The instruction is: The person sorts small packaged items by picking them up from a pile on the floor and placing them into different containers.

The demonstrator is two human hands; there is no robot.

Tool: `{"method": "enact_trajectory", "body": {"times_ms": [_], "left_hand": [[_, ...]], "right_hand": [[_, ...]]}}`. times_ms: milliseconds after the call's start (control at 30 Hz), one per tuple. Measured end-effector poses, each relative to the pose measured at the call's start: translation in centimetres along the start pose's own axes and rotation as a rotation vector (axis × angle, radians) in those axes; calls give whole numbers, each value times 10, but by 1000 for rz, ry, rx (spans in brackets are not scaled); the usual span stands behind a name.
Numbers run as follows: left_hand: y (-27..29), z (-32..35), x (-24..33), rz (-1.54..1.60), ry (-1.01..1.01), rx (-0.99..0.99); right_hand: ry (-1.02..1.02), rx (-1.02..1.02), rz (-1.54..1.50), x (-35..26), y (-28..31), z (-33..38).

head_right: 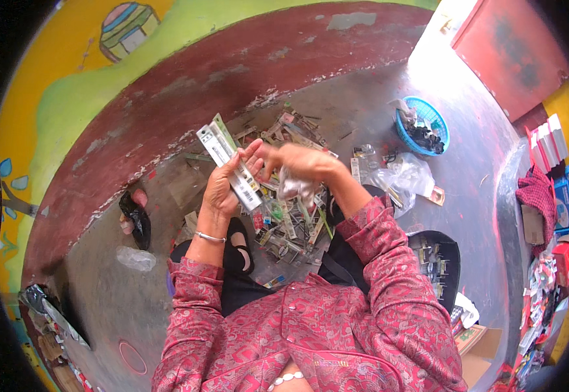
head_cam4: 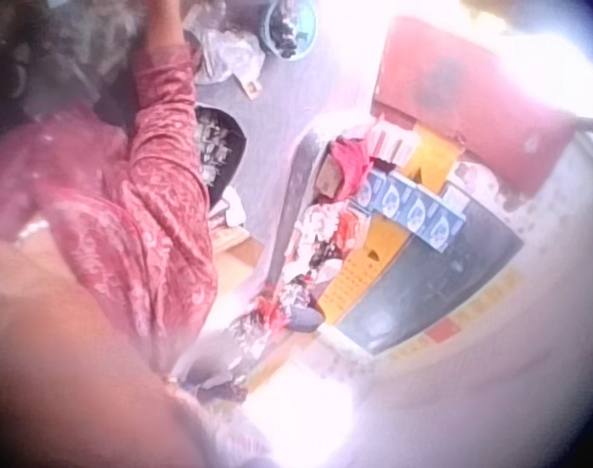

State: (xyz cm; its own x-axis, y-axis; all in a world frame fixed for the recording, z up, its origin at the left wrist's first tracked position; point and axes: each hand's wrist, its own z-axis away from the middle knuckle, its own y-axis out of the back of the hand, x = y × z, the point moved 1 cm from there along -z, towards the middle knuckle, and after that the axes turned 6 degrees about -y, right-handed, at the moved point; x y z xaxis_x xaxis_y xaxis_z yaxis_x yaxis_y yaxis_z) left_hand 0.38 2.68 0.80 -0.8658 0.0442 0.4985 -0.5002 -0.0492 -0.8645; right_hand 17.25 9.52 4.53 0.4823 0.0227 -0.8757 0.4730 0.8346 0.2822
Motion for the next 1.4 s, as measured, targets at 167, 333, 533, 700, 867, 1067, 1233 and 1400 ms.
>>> {"method": "enact_trajectory", "body": {"times_ms": [167,333,533,700,867,1067,1233,1400], "left_hand": [[4,-5,-5,-108,-26,80],[-1,-10,-2,-99,-38,-22],[-8,-14,-7,-300,-21,91],[-15,-21,-18,-355,-113,155],[-6,-29,-17,-161,-112,89],[-2,-39,-6,173,37,-98],[-14,-43,-9,73,45,-140],[-34,-40,-10,-69,33,-223]], "right_hand": [[-50,-143,61,-16,-25,-5],[42,-196,-168,5,-30,-19],[101,316,522,-9,-35,-8],[27,417,737,-14,-35,-6],[-39,385,825,-22,-41,3],[-51,271,295,-8,8,10],[-35,69,-17,2,5,1],[-6,-135,-249,0,-14,-1]]}}
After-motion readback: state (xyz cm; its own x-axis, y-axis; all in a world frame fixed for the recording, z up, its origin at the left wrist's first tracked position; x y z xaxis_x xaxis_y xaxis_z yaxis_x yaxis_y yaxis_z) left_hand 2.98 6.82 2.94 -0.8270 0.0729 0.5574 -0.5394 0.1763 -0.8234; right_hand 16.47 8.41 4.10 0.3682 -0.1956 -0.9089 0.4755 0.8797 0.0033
